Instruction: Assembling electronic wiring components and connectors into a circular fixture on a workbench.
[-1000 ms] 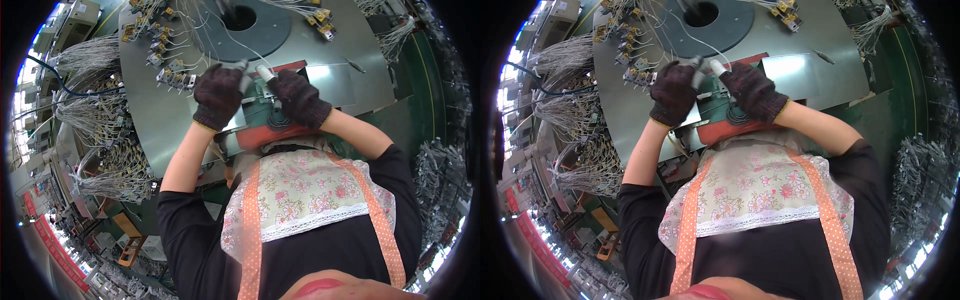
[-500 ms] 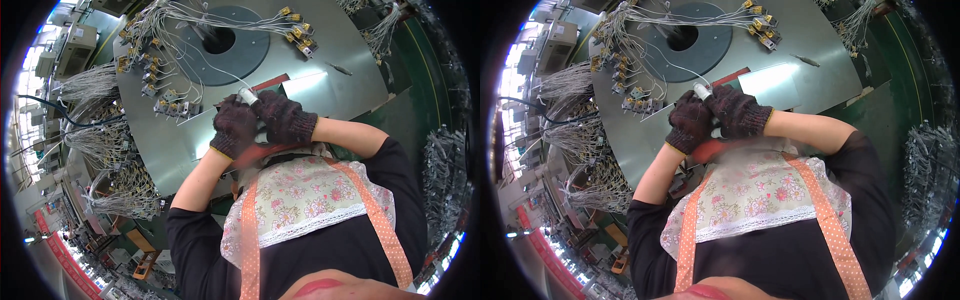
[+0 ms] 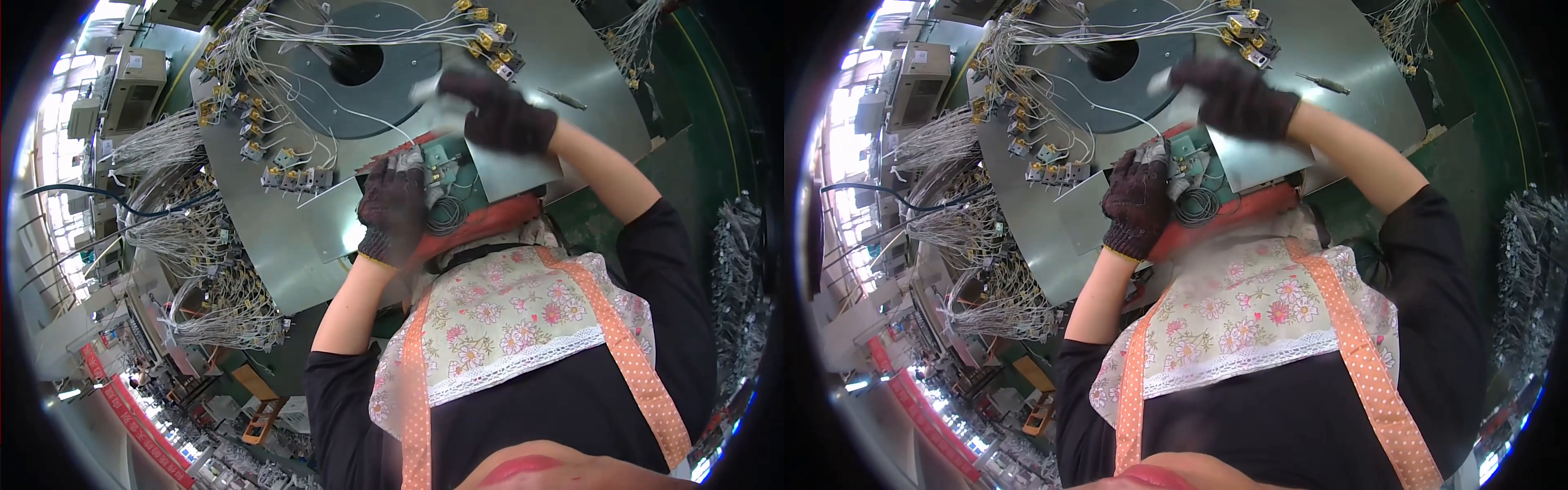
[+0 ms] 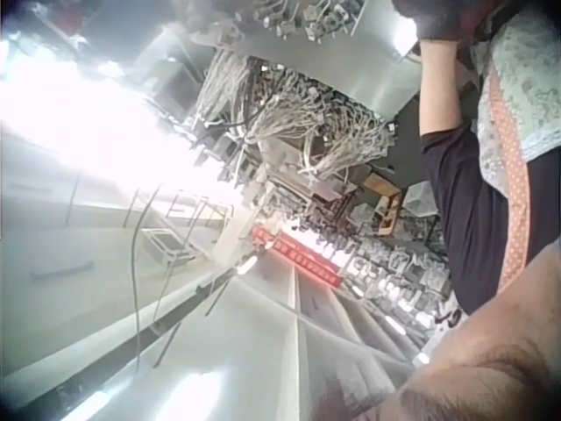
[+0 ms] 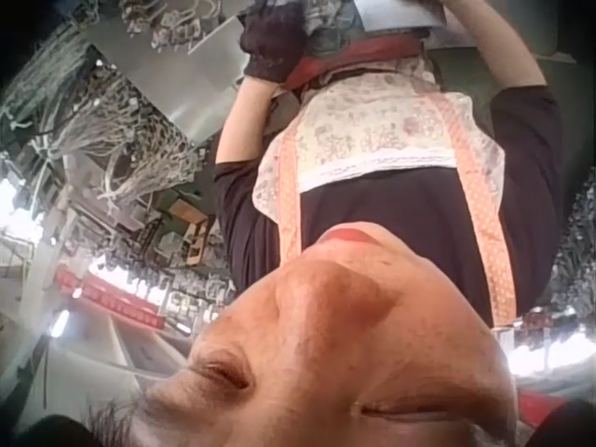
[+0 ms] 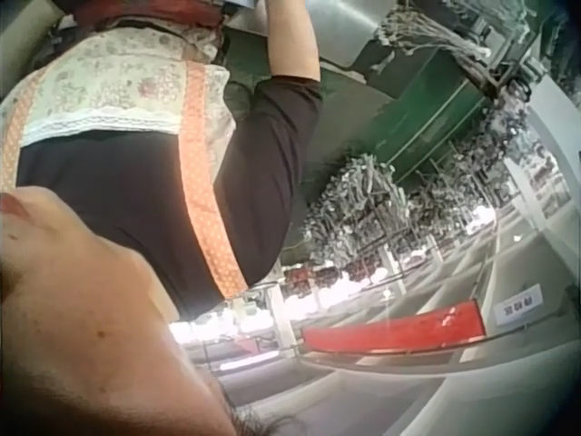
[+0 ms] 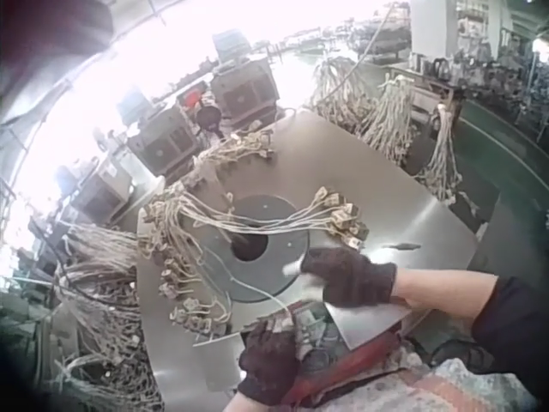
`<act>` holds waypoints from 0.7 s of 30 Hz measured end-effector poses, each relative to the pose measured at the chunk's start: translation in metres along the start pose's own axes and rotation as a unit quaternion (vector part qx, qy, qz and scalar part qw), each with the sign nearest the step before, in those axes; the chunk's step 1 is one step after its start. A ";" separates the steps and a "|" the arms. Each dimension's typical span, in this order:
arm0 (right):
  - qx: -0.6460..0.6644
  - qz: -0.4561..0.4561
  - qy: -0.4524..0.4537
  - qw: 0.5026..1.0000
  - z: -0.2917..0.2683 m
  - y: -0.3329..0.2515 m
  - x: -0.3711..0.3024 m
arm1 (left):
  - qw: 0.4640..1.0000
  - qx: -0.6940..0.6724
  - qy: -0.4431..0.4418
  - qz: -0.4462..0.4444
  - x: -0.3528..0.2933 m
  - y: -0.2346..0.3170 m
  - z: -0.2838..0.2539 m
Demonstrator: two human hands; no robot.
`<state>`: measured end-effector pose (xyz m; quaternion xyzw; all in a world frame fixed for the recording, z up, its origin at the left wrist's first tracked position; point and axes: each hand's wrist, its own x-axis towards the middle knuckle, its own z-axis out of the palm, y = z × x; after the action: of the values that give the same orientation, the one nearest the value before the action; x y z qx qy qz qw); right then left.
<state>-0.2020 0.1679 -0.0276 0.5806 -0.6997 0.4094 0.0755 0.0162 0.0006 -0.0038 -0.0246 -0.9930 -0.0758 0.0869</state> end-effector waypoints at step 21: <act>-0.165 0.177 0.238 0.940 -0.125 0.063 0.026 | 0.999 0.000 -0.042 -0.019 0.008 0.006 0.001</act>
<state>-0.3112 0.2306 0.0391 0.3120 -0.8107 0.4210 0.2612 0.0084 0.0067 -0.0029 -0.0089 -0.9960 -0.0768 0.0439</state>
